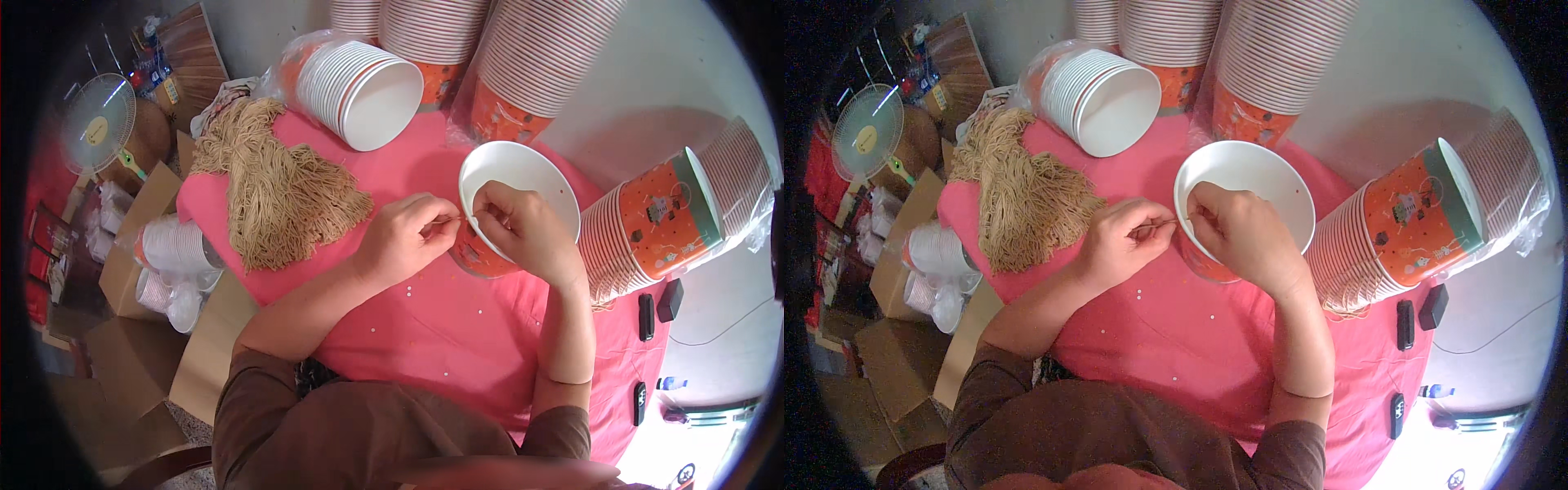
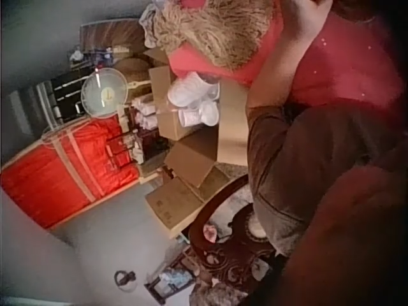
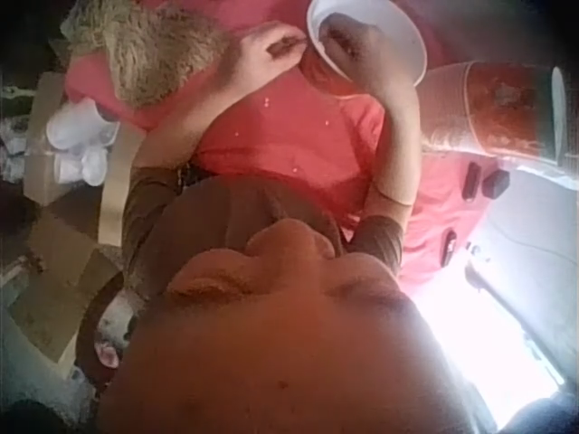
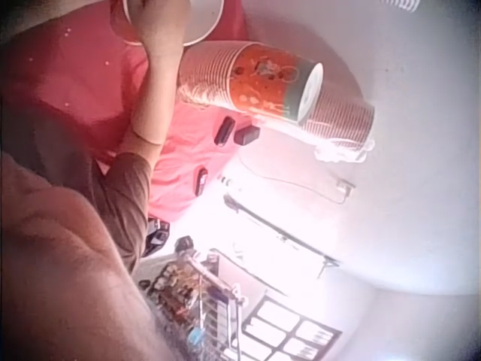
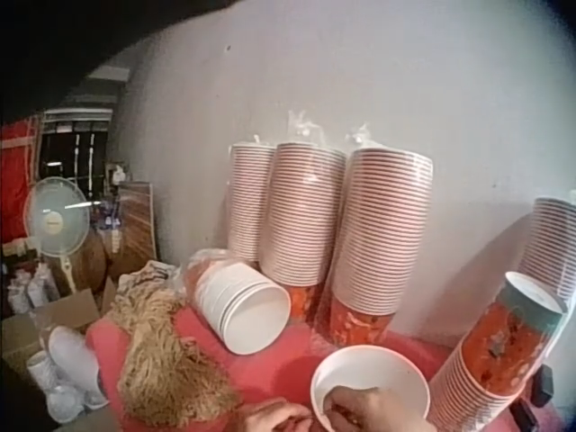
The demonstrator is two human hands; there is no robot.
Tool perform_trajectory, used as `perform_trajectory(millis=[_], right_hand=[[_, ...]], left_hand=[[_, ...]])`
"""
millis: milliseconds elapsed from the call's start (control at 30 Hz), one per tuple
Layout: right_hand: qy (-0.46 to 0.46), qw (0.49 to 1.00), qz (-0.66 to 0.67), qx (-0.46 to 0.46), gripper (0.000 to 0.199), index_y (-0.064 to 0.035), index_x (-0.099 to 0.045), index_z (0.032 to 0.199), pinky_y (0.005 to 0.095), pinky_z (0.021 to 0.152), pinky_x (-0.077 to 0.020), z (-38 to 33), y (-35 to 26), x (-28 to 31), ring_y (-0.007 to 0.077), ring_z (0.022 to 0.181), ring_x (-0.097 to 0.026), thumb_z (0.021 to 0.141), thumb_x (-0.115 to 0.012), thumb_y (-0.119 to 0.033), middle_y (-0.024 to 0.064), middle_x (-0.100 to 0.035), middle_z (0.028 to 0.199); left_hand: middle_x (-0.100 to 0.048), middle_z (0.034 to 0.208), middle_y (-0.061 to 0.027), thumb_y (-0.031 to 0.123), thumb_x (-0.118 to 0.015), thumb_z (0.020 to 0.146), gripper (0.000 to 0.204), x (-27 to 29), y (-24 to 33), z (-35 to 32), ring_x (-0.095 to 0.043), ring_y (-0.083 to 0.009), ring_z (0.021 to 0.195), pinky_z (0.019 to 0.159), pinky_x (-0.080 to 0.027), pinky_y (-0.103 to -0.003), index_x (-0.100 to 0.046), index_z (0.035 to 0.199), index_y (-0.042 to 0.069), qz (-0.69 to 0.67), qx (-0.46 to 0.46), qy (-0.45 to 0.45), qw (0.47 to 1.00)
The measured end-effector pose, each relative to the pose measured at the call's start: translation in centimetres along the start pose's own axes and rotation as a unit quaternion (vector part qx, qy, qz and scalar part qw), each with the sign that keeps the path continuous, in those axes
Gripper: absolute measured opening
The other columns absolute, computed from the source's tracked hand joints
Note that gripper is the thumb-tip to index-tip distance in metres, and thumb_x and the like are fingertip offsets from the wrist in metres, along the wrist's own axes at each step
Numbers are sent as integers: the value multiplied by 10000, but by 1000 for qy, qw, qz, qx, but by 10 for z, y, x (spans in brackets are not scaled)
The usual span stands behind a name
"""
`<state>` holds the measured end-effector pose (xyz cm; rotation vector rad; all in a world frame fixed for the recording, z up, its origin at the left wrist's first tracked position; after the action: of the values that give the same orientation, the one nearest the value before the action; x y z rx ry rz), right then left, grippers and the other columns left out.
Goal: Attaching elastic strings to paper buckets by threading them through pre-made holes.
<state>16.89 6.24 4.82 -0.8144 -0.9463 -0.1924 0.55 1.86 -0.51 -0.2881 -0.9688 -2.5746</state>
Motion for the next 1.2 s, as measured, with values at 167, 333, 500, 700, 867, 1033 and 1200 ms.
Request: perform_trajectory(millis=[167, 333, 500, 700, 867, 1033, 1200], right_hand=[[-5, 1000, 2, -12, 61, -44, -630, 902, 451, 624, -494, 0, 0, 1, 387, 683, -647, 877, -617, -98, 181, -651, 723], [-7, 999, 51, -11, 85, -20, -635, 895, 437, 637, -499, 0, -5, 4, 377, 692, -654, 867, -631, -100, 184, -664, 754], [-18, 999, 45, -11, 87, -18, -641, 895, 433, 636, -501, 1, -1, -4, 379, 696, -652, 857, -639, -95, 186, -666, 768], [45, 999, -17, 2, 73, -17, -642, 877, 407, 627, -512, -2, 0, 12, 345, 675, -663, 835, -643, -78, 172, -662, 751], [116, 992, 34, -35, 88, 24, -625, 916, 299, 657, -510, -19, 8, 51, 149, 694, -645, 834, -610, -6, 111, -639, 753], [263, 947, 179, -42, 67, 36, -606, 926, 244, 618, -481, -38, 7, 90, 115, 680, -606, 885, -554, 46, 56, -630, 786], [356, 844, 389, 105, 124, 16, -521, 1005, 238, 473, -388, -67, 9, 131, 109, 482, -441, 977, -459, -88, 184, -638, 948]], left_hand=[[-619, 746, -46, -59, -726, 781, 130, -1, -3, -2, -573, -92, 597, 531, -456, -247, -641, 863, -4, 3, -3, 3, 1000], [-627, 755, -54, -54, -718, 789, 118, -2, 0, -1, -594, -102, 610, 535, -468, -253, -638, 862, -4, 10, -5, -4, 1000], [-632, 764, -57, -43, -727, 792, 131, -3, -2, -1, -594, -109, 602, 529, -470, -257, -641, 881, -3, 31, -17, -2, 999], [-665, 777, -58, 1, -748, 810, 208, 2, 0, 0, -620, -119, 613, 538, -492, -261, -635, 984, 11, 7, 4, -14, 1000], [-677, 761, -48, 19, -749, 820, 262, 12, -2, -2, -634, -121, 628, 554, -504, -260, -624, 1050, 24, 58, -12, -18, 998], [-671, 808, -50, 19, -699, 878, 217, 21, -18, -4, -643, -109, 703, 618, -520, -258, -606, 1073, -5, -28, 92, -83, 992], [-636, 806, -28, 62, -620, 950, 150, 21, -22, -3, -609, -78, 711, 632, -527, -245, -612, 1087, 1, -315, 245, -130, 907]])
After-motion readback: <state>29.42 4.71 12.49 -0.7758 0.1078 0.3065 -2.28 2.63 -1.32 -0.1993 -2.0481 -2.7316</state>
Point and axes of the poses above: each hand's wrist, its own z-axis towards the middle knuckle, its own x-axis out of the back of the hand, y = z × x, the point moved 4 cm from there along z, towards the middle knuckle
